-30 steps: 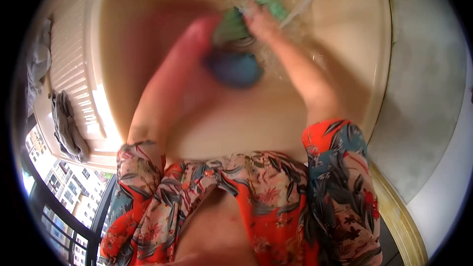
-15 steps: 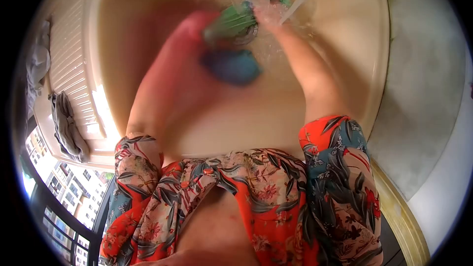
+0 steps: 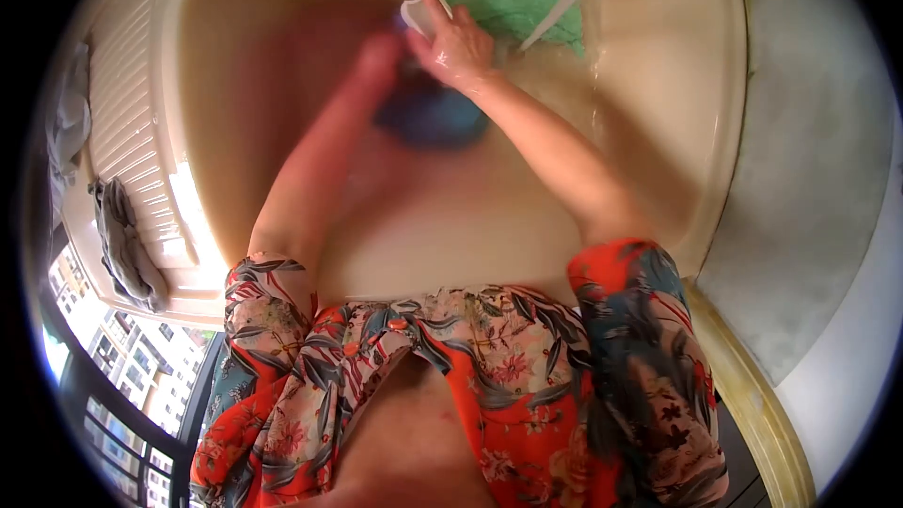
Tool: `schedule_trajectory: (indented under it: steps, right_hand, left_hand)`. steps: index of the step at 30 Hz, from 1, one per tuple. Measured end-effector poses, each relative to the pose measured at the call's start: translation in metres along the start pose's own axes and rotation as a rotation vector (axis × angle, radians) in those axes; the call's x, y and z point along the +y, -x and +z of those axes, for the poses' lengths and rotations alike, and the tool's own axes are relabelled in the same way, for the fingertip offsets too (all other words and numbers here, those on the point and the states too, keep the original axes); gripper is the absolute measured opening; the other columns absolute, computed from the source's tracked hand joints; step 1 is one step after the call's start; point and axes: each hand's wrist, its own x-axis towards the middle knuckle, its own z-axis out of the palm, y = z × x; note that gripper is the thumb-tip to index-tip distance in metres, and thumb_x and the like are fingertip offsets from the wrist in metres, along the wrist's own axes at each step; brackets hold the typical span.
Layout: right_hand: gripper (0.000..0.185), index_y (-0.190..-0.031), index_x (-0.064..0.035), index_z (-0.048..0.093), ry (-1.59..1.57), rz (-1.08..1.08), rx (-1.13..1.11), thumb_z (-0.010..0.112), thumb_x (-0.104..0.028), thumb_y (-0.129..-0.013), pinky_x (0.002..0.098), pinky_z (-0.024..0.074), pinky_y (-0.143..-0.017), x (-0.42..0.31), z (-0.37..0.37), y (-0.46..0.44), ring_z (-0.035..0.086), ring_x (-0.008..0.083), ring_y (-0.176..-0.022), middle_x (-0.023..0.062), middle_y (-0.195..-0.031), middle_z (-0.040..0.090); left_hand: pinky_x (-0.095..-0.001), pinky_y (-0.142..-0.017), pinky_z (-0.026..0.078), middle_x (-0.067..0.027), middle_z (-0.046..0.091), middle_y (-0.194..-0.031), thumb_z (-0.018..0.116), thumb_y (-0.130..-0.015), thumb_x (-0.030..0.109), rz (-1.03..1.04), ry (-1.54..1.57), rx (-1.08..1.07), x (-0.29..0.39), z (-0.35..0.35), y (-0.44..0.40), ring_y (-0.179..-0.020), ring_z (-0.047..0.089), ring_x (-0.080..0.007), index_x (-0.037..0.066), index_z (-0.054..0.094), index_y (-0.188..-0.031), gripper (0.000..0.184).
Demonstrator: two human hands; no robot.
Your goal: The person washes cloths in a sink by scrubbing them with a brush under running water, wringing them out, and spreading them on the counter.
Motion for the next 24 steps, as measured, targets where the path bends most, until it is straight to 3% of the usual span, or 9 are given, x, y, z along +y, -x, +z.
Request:
schedule_trajectory:
  steps: [3, 6, 7, 10, 14, 17, 20, 21, 24]
  right_hand:
    - [0.061, -0.130, -0.0221, 0.034, 0.196, 0.032, -0.031, 0.053, -0.046, -0.077, 0.0420, 0.0444, -0.083, 0.064, 0.021, -0.024, 0.053, 0.0339, -0.100, 0.0191, -0.110, 0.053]
    - [0.063, -0.127, -0.0113, 0.038, 0.132, 0.194, 0.080, 0.058, -0.043, -0.075, 0.0391, 0.0451, -0.082, 0.089, -0.023, -0.027, 0.055, 0.0329, -0.096, 0.0215, -0.109, 0.054]
    - [0.063, -0.123, -0.0035, 0.042, 0.028, 0.232, 0.160, 0.060, -0.040, -0.075, 0.0383, 0.0453, -0.081, 0.100, -0.035, -0.025, 0.056, 0.0333, -0.094, 0.0212, -0.109, 0.055]
    - [0.074, -0.130, -0.0070, 0.034, -0.315, 0.375, -0.089, 0.063, -0.044, -0.072, 0.0364, 0.0447, -0.082, 0.126, -0.051, 0.002, 0.057, 0.0314, -0.096, 0.0217, -0.110, 0.055]
    - [0.078, -0.132, -0.0087, 0.031, 0.191, 0.251, -0.446, 0.065, -0.042, -0.071, 0.0364, 0.0447, -0.082, 0.116, -0.064, 0.054, 0.057, 0.0312, -0.095, 0.0187, -0.106, 0.058]
    - [0.083, -0.133, -0.0098, 0.029, 0.331, 0.156, -0.717, 0.067, -0.042, -0.067, 0.0377, 0.0441, -0.084, 0.110, -0.076, 0.068, 0.056, 0.0328, -0.095, 0.0152, -0.105, 0.058]
    - [0.078, -0.134, -0.0110, 0.028, 0.232, -0.130, -0.364, 0.067, -0.037, -0.070, 0.0398, 0.0433, -0.085, 0.085, -0.088, 0.069, 0.056, 0.0331, -0.096, 0.0153, -0.107, 0.058]
    - [0.065, -0.130, -0.0080, 0.034, -0.043, -0.298, -0.266, 0.064, -0.029, -0.076, 0.0358, 0.0467, -0.079, 0.083, -0.073, 0.064, 0.058, 0.0263, -0.091, 0.0114, -0.104, 0.059]
    - [0.050, -0.123, -0.0042, 0.042, -0.816, 0.174, -0.645, 0.060, -0.025, -0.081, 0.0287, 0.0483, -0.071, 0.060, -0.057, 0.041, 0.057, 0.0173, -0.084, 0.0066, -0.098, 0.058]
  left_hand:
    - [-0.0409, -0.083, 0.046, -0.0163, 0.058, -0.104, 0.050, -0.082, 0.028, -0.017, 0.125, 0.010, 0.020, 0.023, 0.055, -0.093, 0.057, -0.0292, 0.004, 0.054, -0.111, 0.038]
    - [-0.0381, -0.077, 0.048, -0.0149, 0.061, -0.095, 0.050, -0.081, 0.030, 0.720, -1.554, 0.293, 0.062, -0.018, 0.004, -0.089, 0.059, -0.0292, 0.004, 0.056, -0.106, 0.037]
    - [-0.0378, -0.077, 0.048, -0.0148, 0.061, -0.095, 0.051, -0.081, 0.031, 0.824, -1.753, 0.340, 0.066, -0.016, 0.004, -0.088, 0.059, -0.0288, 0.003, 0.057, -0.105, 0.037]
    - [-0.0369, -0.077, 0.048, -0.0147, 0.062, -0.094, 0.052, -0.081, 0.031, 0.773, -1.866, 0.096, 0.046, 0.010, 0.013, -0.087, 0.059, -0.0276, 0.002, 0.058, -0.103, 0.037]
    - [-0.0356, -0.076, 0.047, -0.0146, 0.062, -0.093, 0.054, -0.081, 0.031, 0.513, -2.031, -0.345, -0.018, 0.046, 0.044, -0.085, 0.059, -0.0260, 0.000, 0.059, -0.100, 0.037]
    - [-0.0347, -0.076, 0.047, -0.0145, 0.062, -0.092, 0.055, -0.081, 0.031, 0.359, -1.832, -0.451, -0.009, 0.042, 0.048, -0.084, 0.059, -0.0247, -0.001, 0.060, -0.098, 0.037]
    - [-0.0338, -0.077, 0.047, -0.0136, 0.061, -0.094, 0.055, -0.083, 0.030, 0.270, -1.237, -0.310, 0.011, 0.047, 0.044, -0.084, 0.058, -0.0232, -0.003, 0.059, -0.099, 0.037]
    - [-0.0336, -0.078, 0.046, -0.0128, 0.061, -0.096, 0.054, -0.084, 0.028, 0.242, -1.017, -0.268, 0.015, 0.052, 0.043, -0.085, 0.058, -0.0225, -0.003, 0.058, -0.102, 0.037]
    - [-0.0322, -0.081, 0.046, -0.0118, 0.059, -0.101, 0.053, -0.086, 0.025, 0.015, -0.520, -0.199, 0.028, 0.071, 0.038, -0.089, 0.057, -0.0203, -0.004, 0.055, -0.108, 0.036]
